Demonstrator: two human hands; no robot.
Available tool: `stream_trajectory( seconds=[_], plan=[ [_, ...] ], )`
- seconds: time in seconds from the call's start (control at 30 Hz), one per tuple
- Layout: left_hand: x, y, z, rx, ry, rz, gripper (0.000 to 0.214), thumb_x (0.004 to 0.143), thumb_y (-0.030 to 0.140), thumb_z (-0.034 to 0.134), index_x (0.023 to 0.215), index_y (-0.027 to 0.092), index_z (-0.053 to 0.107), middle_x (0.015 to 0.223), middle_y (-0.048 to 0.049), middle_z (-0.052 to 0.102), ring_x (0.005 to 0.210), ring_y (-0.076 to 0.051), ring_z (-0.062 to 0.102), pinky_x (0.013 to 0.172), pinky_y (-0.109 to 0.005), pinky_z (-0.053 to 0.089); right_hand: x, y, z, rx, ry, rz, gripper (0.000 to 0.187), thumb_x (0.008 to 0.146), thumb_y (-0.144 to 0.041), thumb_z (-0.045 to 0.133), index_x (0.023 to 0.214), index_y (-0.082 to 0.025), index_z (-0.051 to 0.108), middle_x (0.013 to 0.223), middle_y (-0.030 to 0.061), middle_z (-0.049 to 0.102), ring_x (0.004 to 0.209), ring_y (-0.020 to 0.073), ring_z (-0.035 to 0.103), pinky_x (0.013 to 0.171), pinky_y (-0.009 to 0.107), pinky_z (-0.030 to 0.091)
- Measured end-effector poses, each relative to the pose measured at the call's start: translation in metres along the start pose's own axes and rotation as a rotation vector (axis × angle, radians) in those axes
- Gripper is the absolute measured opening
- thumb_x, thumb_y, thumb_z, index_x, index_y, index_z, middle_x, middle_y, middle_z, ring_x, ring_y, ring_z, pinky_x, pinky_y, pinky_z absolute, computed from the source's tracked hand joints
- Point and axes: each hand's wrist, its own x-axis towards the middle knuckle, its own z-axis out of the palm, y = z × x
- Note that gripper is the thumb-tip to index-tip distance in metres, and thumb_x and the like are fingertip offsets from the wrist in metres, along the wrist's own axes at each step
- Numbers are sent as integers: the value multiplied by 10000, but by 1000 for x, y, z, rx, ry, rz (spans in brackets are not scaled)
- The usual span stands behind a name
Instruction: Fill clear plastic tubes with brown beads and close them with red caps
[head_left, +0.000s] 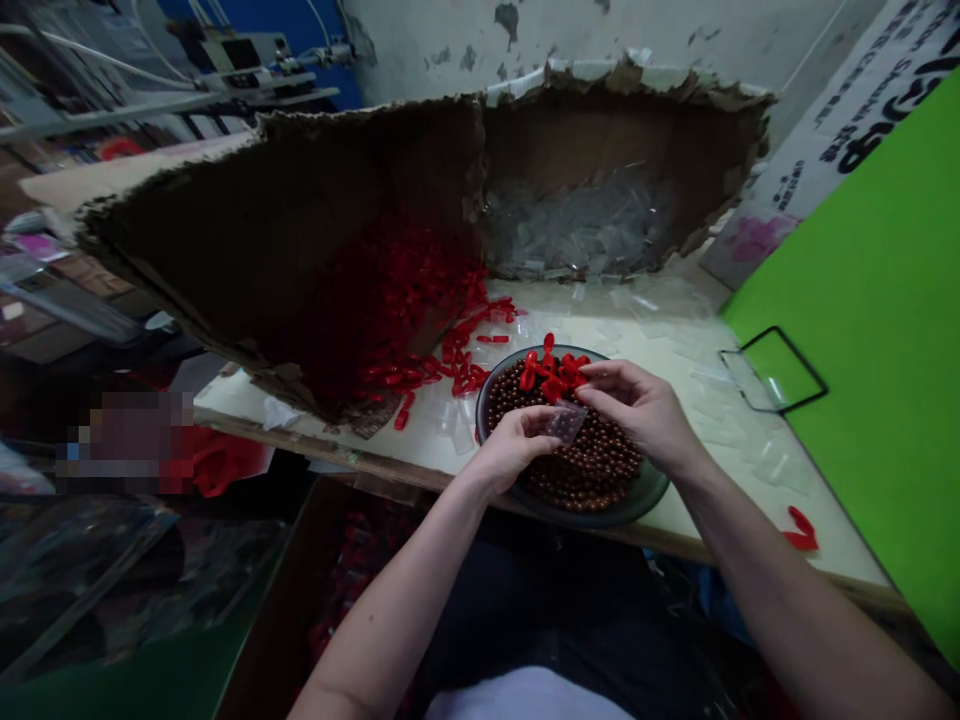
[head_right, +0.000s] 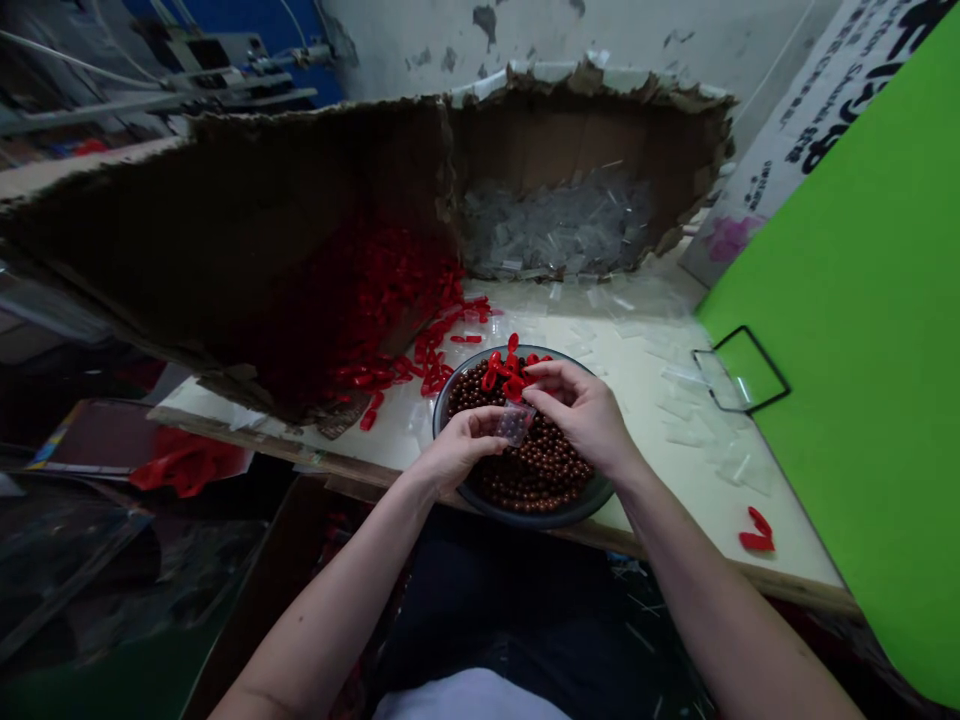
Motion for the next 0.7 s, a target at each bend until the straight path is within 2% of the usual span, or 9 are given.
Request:
stream_trajectory(
  seconds=[0.13,0.2,0.3,0.37,0.43,0.5,0.6,0.7],
  plan=[
    [-1,0,1,11,-11,2,392,597,61,678,976,154,724,905,-38,734,881,-175,635,914,-313,412,3,-1,14,-14,-84,34,359,769,-387,698,1086,-224,658,903,46,727,824,204,677,771,347,542],
    [-1,0,0,13,-12,10,371,593,51,675,946,153,725,887,-30,731,862,-165,630,896,-299,415,2,-2,14,-31,-113,60,342,801,-404,660,1094,-228,671,949,47,733,724,167,664,692,306,535],
    [-1,1,-1,-9,-27,8,377,587,47,693,951,147,716,915,-35,726,870,-159,625,878,-282,419,1,-2,6,-30,-135,119,373,859,-458,564,1137,-229,665,985,57,735,445,76,499,459,243,430],
    [-1,1,-2,-56,-47,-13,382,605,79,716,983,136,704,954,-55,720,861,-157,627,834,-271,436,3,2,-4,-24,-81,127,399,864,-477,542,1146,-218,656,994,69,733,397,58,423,411,235,375],
    [-2,2,-3,-120,-44,-13,360,642,126,729,1000,126,693,976,-74,713,860,-155,631,799,-261,448,6,12,-17,-97,7,125,394,858,-471,543,1132,-212,658,986,72,734,418,73,454,434,246,393],
    [-3,2,-3,-161,-15,30,314,674,157,730,984,123,689,974,-79,711,876,-154,637,807,-259,457,9,26,-28,-318,42,122,346,850,-439,549,1082,-221,685,932,58,741,470,112,524,497,278,438],
    [-3,1,-2,-182,55,102,290,701,185,730,983,135,683,962,-70,712,886,-158,652,829,-273,474,13,45,-36,-697,-11,50,243,834,-354,563,975,-235,721,902,44,745,678,194,646,679,337,491],
    [-2,1,-1,-193,120,106,307,711,215,730,1002,140,669,941,-68,713,855,-180,680,781,-287,500,17,57,-32,-843,-59,-18,203,836,-311,565,964,-231,700,942,33,739,844,214,670,773,327,486]
  ],
)
